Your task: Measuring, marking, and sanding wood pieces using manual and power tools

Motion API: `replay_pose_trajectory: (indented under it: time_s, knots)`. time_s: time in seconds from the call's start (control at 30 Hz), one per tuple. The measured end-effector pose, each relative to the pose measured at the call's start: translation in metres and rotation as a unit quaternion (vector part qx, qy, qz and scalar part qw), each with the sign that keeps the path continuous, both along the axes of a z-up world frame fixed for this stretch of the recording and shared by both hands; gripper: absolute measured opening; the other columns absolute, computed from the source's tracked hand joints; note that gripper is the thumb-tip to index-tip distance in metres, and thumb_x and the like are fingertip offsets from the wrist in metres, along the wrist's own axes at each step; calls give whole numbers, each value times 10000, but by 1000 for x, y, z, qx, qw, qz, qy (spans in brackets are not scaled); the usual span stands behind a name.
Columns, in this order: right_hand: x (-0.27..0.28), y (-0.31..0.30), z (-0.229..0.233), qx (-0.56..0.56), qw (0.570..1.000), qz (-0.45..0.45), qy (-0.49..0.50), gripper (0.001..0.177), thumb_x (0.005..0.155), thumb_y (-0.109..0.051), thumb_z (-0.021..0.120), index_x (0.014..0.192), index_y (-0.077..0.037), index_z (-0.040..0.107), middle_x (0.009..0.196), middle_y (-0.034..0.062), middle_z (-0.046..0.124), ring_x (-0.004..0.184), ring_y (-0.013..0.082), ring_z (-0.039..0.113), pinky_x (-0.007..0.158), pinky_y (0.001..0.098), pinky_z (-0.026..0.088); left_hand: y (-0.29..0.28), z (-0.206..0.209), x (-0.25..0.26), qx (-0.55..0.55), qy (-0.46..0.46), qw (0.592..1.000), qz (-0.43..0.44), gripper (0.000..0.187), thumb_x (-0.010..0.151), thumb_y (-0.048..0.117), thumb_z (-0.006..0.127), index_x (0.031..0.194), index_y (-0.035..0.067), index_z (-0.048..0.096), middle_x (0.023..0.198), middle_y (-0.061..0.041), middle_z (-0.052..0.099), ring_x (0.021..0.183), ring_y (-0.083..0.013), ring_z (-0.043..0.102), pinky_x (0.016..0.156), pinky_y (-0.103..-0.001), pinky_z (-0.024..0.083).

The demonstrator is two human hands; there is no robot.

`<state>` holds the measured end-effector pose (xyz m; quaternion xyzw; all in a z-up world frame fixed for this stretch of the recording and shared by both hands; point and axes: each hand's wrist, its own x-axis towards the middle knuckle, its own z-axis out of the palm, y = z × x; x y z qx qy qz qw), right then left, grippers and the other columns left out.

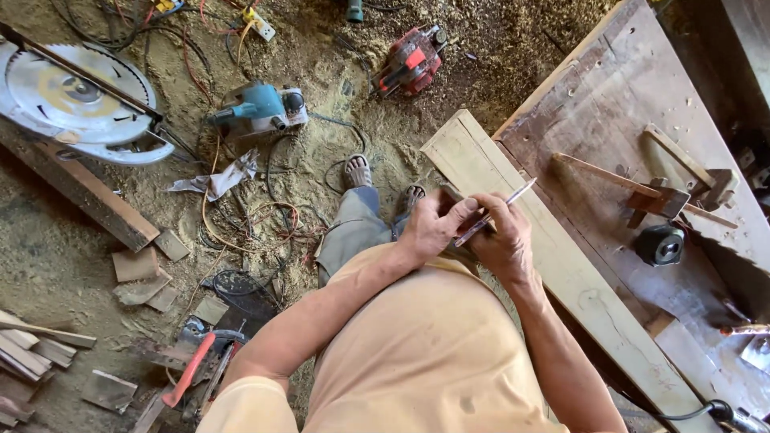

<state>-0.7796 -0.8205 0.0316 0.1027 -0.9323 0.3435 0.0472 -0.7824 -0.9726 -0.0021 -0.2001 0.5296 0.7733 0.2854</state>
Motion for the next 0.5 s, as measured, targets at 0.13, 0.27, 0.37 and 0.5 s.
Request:
replay_pose_trajectory:
  time_s: [0.13, 0.27, 0.37, 0.5]
  knots:
    - [-2, 7, -12, 6, 1000, 6, 26, 164, 895, -101, 804, 1045, -103, 738, 931, 115, 668, 770, 341, 676, 697, 423, 555, -20, 32, -11, -138, 107, 981, -88, 499, 937, 563, 637, 948, 65, 668, 800, -196, 725, 833, -408, 726, 701, -534, 564]
    - [0, 7, -22, -27, 1000, 10, -13, 282, 837, -87, 794, 1109, -96, 722, 937, 152, 631, 793, 391, 648, 727, 466, 543, -38, 69, -17, -246, 334, 895, -165, 314, 988, 389, 617, 1049, 84, 651, 900, -192, 686, 887, -408, 720, 745, -512, 597]
    - [7, 14, -29, -38, 999, 4, -35, 364, 836, -126, 804, 1187, -107, 710, 1003, 146, 622, 856, 370, 637, 790, 446, 534, -25, 73, -15, -272, 422, 841, -202, 359, 903, 370, 733, 1100, 96, 609, 936, -161, 613, 834, -371, 709, 717, -473, 607]
    - [8, 16, -32, -90, 995, -12, -52, 520, 818, -91, 825, 1315, -77, 673, 967, 124, 602, 858, 292, 616, 832, 388, 516, -22, 68, -27, -291, 445, 806, -261, 427, 843, 308, 822, 1123, 119, 562, 910, -85, 533, 689, -290, 721, 639, -407, 632]
